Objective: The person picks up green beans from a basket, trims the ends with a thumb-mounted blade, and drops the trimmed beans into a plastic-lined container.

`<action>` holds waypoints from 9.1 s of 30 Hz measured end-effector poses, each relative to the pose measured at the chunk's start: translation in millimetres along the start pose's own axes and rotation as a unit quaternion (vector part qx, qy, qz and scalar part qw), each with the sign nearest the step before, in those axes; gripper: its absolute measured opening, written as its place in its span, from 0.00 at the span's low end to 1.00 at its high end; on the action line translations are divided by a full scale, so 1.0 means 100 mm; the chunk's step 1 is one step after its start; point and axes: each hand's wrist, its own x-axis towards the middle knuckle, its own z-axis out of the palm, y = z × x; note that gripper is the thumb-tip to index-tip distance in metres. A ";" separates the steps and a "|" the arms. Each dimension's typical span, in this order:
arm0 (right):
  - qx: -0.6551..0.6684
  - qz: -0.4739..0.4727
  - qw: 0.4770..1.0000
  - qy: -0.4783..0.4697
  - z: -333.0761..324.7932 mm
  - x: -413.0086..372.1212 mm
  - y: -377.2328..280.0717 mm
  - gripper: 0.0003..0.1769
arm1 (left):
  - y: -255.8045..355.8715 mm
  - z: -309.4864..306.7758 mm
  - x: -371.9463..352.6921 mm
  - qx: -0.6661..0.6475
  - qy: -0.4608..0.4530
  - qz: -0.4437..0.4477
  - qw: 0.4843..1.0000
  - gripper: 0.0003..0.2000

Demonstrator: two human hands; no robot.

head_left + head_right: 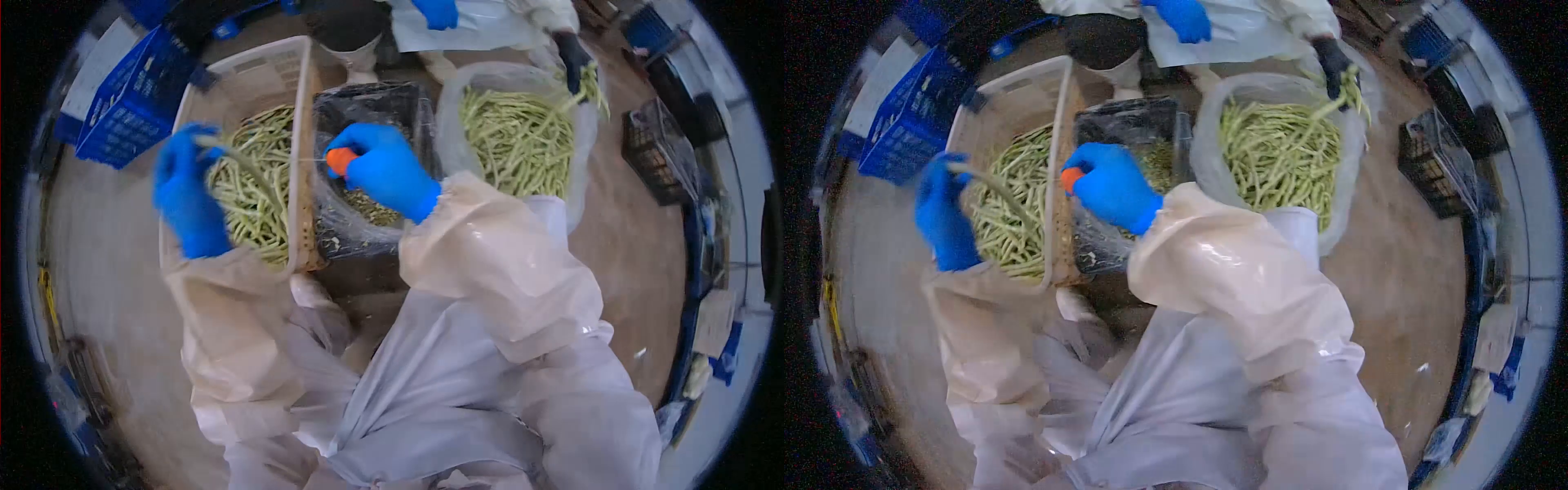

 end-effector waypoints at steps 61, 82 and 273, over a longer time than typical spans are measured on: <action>-0.378 0.589 0.661 0.271 -3.03 -0.65 2.95 0.42 | -0.50 0.34 -0.04 0.282 -0.195 -0.117 0.932 0.18; -0.177 0.151 0.876 0.423 -3.21 -1.02 1.04 0.31 | -0.38 0.38 -0.11 0.254 -0.249 -0.084 0.931 0.14; -0.168 -0.129 0.976 0.058 -0.32 0.11 -0.10 0.17 | 0.03 -0.03 0.00 -0.075 -0.117 -0.241 0.961 0.16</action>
